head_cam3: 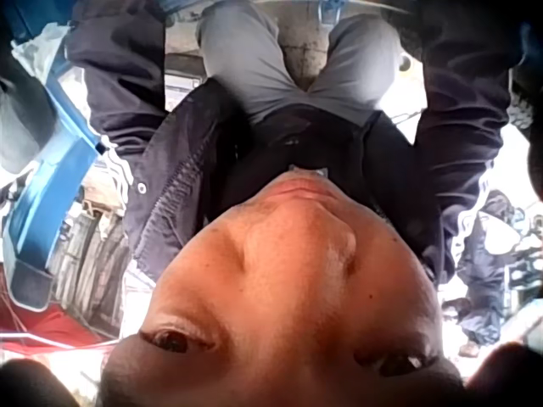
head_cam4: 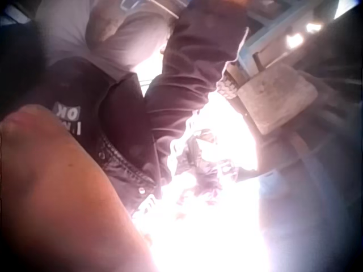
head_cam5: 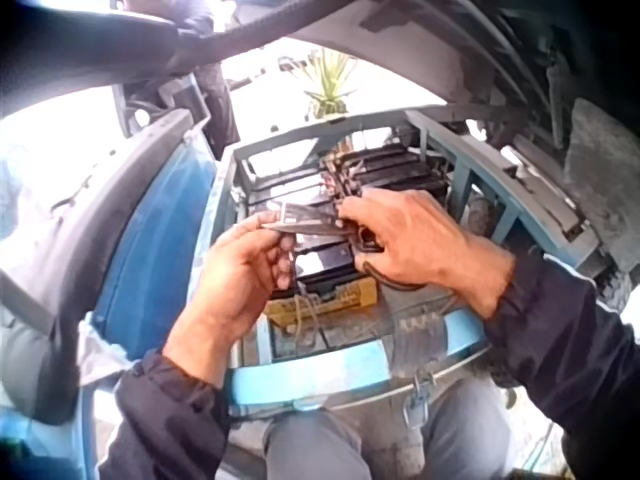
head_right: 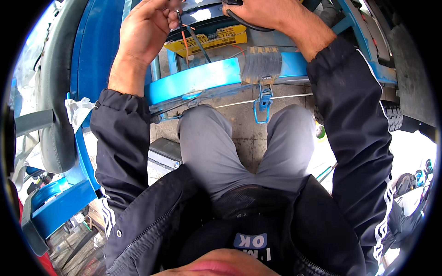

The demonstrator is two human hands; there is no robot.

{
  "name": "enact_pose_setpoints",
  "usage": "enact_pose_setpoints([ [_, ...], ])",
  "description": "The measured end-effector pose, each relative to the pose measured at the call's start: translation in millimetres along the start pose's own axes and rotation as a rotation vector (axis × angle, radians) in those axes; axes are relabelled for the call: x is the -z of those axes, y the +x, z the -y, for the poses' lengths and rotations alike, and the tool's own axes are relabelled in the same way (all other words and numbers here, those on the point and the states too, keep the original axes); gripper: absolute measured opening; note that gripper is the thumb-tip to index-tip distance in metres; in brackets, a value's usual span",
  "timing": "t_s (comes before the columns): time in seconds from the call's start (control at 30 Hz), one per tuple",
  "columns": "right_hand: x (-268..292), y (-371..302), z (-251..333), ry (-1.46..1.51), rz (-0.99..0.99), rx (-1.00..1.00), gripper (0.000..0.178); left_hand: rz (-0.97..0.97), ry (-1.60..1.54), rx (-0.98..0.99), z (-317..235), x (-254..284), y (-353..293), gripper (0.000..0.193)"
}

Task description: The person sits on the floor and repairs the electrical wiring of a blue electric vehicle. They use pliers to strip wire insulation, twist the exposed ends together, and wrap the connections with black electrical tape. The person also uses a yellow multimeter to test the circuit.

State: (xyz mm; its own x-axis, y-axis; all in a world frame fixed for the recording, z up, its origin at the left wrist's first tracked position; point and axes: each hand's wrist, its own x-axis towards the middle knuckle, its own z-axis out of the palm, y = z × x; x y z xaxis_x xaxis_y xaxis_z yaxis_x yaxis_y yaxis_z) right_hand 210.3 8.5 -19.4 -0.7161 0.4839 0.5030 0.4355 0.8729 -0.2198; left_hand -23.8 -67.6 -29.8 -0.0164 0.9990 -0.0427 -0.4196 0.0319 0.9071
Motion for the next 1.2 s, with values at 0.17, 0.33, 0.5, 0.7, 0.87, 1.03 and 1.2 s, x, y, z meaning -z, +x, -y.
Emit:
enact_pose_setpoints([
  [0.17,10,-2,-1,-0.009,-0.014,0.040,0.042,0.172,-0.038,-0.010,-2,5,2,0.023],
  [0.33,31,-10,15,-0.236,0.001,0.054,0.036,0.156,-0.006,0.044,-3,1,-8,0.036],
  [0.5,50,-26,38,-0.408,0.002,0.100,0.032,0.096,0.246,-0.051,3,-9,-6,0.009],
  [0.7,97,-76,47,-0.479,-0.107,-0.025,0.047,0.289,0.217,-0.112,-1,-4,-19,0.011],
  [0.87,128,-122,43,-0.399,-0.220,-0.300,0.047,0.980,0.714,-0.014,-17,-16,-27,0.028],
  [1.03,121,-119,47,-0.314,-0.248,-0.394,0.047,0.937,0.495,0.090,-13,-19,-36,0.038],
  [1.2,101,-95,41,-0.285,-0.168,-0.211,0.041,0.421,0.306,0.156,-11,-26,-38,0.030],
])
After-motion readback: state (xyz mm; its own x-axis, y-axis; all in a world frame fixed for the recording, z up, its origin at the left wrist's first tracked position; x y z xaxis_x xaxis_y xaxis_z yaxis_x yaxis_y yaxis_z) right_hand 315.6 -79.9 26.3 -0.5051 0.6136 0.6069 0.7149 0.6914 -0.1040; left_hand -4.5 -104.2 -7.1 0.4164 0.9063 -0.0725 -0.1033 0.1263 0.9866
